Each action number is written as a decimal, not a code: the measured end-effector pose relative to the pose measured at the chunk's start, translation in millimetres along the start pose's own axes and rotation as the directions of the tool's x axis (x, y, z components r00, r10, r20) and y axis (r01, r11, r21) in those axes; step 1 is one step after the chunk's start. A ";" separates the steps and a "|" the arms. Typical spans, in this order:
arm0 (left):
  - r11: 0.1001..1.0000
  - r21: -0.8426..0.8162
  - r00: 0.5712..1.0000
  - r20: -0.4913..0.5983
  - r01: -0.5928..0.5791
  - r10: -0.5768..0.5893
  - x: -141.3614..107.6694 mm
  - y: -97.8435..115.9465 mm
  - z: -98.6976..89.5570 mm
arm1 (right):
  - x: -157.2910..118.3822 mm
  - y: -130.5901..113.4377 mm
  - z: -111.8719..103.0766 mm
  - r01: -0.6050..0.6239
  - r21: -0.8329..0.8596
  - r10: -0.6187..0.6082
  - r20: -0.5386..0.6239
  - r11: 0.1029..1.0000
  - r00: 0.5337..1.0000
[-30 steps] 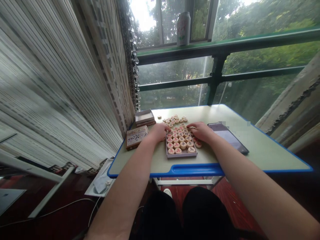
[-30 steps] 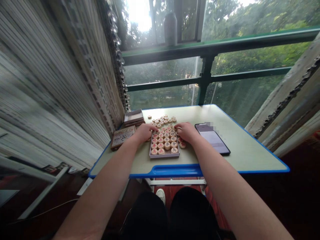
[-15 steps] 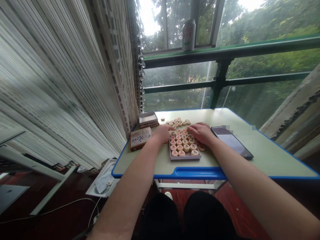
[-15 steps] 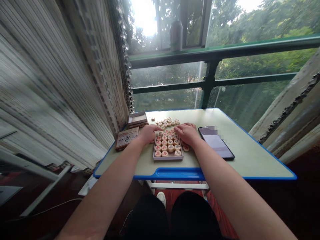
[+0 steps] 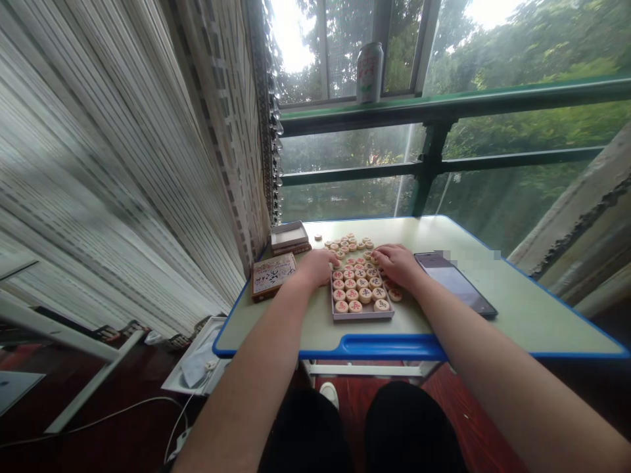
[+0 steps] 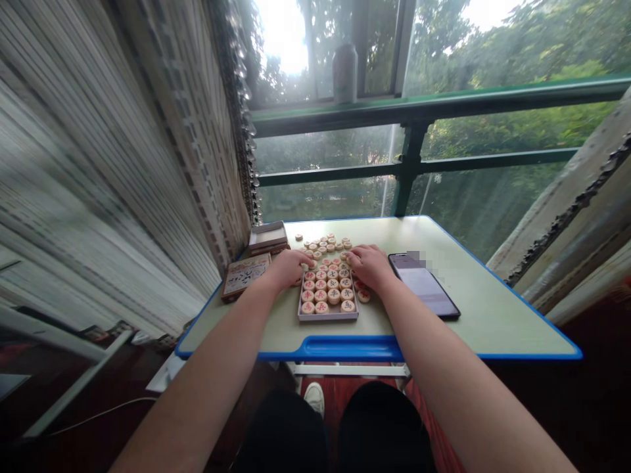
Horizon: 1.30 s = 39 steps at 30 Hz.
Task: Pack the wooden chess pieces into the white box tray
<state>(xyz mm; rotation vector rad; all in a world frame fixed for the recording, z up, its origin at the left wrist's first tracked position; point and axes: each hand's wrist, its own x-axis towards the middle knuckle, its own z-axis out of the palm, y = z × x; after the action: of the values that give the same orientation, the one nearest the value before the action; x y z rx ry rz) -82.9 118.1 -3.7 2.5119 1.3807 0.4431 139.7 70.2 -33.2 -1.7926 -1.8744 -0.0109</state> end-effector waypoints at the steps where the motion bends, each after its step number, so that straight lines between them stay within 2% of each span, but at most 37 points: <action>1: 1.000 -0.001 1.000 0.001 0.003 -0.003 -0.3 0.1 -0.4 | 0.2 0.4 0.5 -0.003 -0.001 0.003 0.003 1.000 1.000; 6: 1.000 -0.019 1.000 0.020 -0.002 0.002 -0.5 -2.0 1.1 | 2.0 2.1 3.4 -0.008 -0.001 0.008 0.022 1.000 1.000; 13: 0.998 0.041 0.998 -0.032 -0.052 0.053 2.0 -5.5 1.8 | 1.7 2.6 3.9 -0.017 0.021 0.017 0.007 1.000 1.000; 23: 0.994 0.112 1.000 -0.028 -0.002 0.005 2.6 -4.2 -0.4 | 0.4 1.9 2.3 -0.013 0.003 0.013 0.013 1.000 1.000; 30: 0.989 0.135 0.998 -0.042 0.059 -0.054 0.0 0.1 -5.4 | -1.1 -0.5 -0.1 -0.007 0.057 0.008 -0.024 0.998 1.000; 33: 0.988 0.136 0.997 -0.041 0.067 -0.062 -0.3 1.3 -6.4 | -6.0 -7.5 -7.6 0.045 0.131 -0.039 -0.047 0.990 0.998; 36: 0.989 0.139 0.998 -0.040 0.047 -0.042 0.2 0.9 -6.0 | -13.6 -17.6 -19.5 0.145 0.261 -0.141 -0.037 0.954 0.989; 39: 0.992 0.124 0.999 -0.047 0.027 -0.021 0.3 0.0 -5.7 | -19.9 -26.4 -30.5 0.248 0.302 -0.258 -0.004 0.920 0.966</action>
<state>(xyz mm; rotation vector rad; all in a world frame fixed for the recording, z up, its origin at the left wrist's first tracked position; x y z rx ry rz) -84.9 118.7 1.5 2.5958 1.4976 0.4244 125.9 37.7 -5.4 -1.3475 -1.9993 0.2035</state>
